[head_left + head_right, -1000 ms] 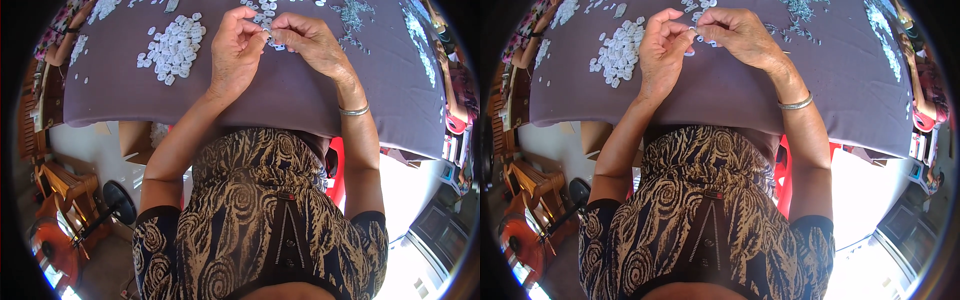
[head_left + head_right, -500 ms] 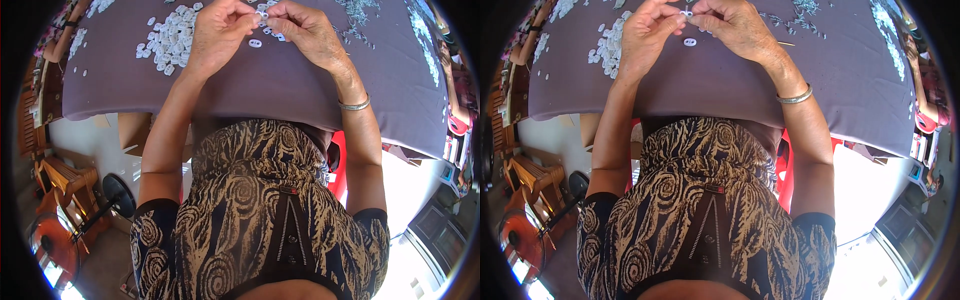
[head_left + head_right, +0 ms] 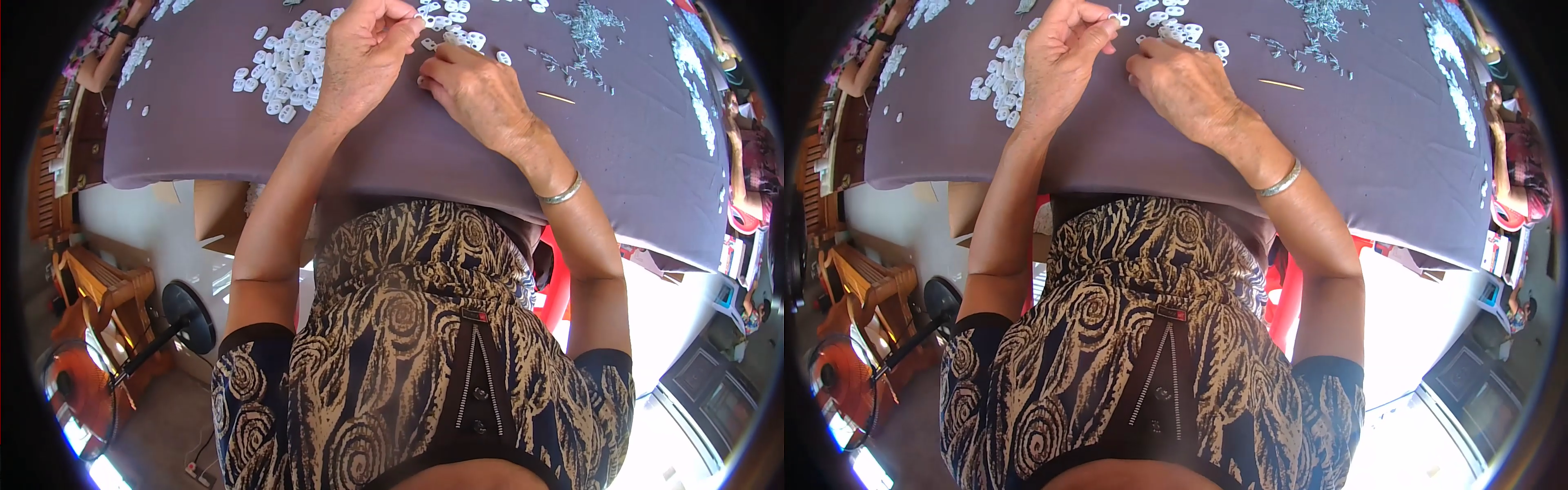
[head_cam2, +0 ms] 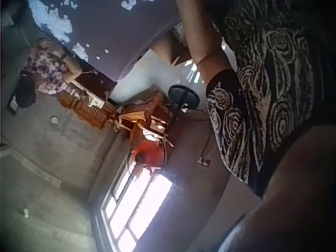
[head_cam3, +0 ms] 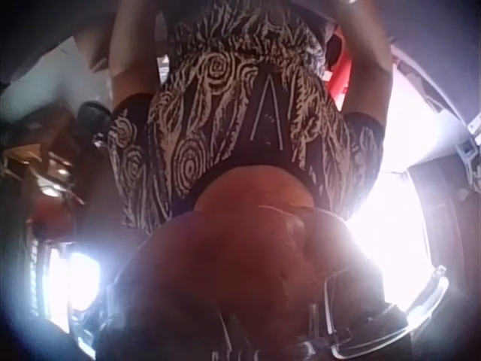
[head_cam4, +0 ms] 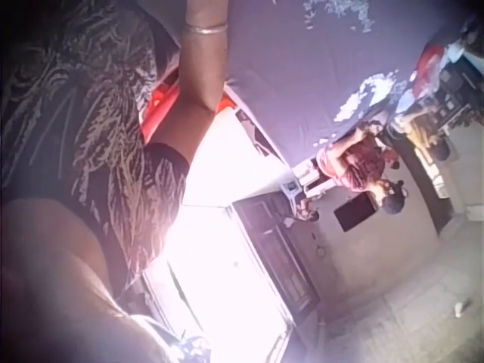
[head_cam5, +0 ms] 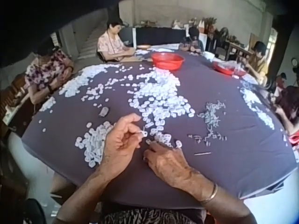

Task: The person assembles plastic cord locks by hand, repeatedly picking up individual plastic components and pressing them together on the table.

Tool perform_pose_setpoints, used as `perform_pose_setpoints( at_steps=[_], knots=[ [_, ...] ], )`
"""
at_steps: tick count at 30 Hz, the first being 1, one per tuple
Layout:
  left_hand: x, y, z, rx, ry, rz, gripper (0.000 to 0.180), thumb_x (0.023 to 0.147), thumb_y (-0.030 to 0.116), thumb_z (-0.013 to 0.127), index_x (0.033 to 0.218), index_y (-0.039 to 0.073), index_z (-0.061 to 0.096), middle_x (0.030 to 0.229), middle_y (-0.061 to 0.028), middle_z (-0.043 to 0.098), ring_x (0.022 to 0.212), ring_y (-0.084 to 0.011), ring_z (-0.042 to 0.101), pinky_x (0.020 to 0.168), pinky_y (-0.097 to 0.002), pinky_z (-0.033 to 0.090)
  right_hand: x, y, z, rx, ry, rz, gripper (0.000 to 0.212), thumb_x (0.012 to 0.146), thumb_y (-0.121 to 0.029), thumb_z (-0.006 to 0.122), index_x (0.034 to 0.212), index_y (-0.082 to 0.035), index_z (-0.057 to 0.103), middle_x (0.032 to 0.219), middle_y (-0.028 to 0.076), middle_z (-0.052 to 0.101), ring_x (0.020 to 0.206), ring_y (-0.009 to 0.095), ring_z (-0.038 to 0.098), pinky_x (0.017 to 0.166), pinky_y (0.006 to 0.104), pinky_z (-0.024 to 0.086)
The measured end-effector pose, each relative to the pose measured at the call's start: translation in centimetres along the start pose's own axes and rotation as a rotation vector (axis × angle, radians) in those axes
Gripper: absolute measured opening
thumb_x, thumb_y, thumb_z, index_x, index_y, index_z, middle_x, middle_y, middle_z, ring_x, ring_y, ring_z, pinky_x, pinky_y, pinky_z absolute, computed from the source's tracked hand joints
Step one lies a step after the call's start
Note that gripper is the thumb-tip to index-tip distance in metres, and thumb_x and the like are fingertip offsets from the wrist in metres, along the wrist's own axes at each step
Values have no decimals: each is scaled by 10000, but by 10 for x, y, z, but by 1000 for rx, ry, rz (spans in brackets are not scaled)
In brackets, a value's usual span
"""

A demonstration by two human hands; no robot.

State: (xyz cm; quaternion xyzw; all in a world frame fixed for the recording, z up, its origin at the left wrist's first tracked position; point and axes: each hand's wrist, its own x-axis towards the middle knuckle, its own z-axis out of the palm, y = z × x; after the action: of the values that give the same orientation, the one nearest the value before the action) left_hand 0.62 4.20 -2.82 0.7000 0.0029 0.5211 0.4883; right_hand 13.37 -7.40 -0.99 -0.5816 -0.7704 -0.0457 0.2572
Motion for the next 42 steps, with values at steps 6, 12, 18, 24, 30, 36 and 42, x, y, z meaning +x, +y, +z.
perform_pose_setpoints(
  at_steps=[6,12,18,24,30,36,42],
  knots=[
    [-4,29,7,173,85,-366,374,895,-82,525,1253,17,490,815,23,528,689,-35,494,615,-180,438,-6,18,-4,288,-12,44,62,853,-88,648,903,-51,648,798,29,640,701,191,627,590,312,512],
    [-8,35,22,150,19,-504,338,879,-11,593,1203,7,500,797,-5,585,678,-46,525,600,-214,473,-2,44,-32,880,76,518,130,920,-128,615,979,-29,676,794,-37,608,653,39,477,587,192,406],
    [-14,35,38,112,-25,-540,363,867,-29,593,1213,0,486,794,-12,589,675,-55,527,609,-216,467,0,40,-34,910,81,510,185,905,-159,660,1016,-14,696,800,-30,637,710,36,520,642,208,453],
    [-15,35,38,111,-25,-527,374,860,-37,596,1215,4,485,796,-17,598,688,-53,535,623,-213,458,-1,38,-33,822,80,470,163,939,-148,607,1029,-43,692,780,-60,602,661,20,448,582,193,378],
    [-14,35,38,114,-25,-533,371,858,-28,600,1212,7,495,796,-17,603,691,-50,535,634,-211,459,-2,38,-32,833,77,439,160,939,-140,616,1033,-32,686,826,-48,617,729,24,488,647,199,416],
    [-15,35,38,118,-28,-529,365,858,-22,600,1208,9,503,793,-13,603,689,-49,534,638,-209,459,-2,38,-34,820,29,455,159,937,-139,620,1031,-30,686,847,-43,625,755,30,506,682,200,430],
    [-16,36,38,122,-34,-529,355,860,-18,606,1201,12,510,786,-8,602,690,-49,532,641,-213,459,-2,40,-33,834,30,440,160,934,-144,627,1031,-32,689,862,-37,639,771,33,521,696,204,439]
  ],
)
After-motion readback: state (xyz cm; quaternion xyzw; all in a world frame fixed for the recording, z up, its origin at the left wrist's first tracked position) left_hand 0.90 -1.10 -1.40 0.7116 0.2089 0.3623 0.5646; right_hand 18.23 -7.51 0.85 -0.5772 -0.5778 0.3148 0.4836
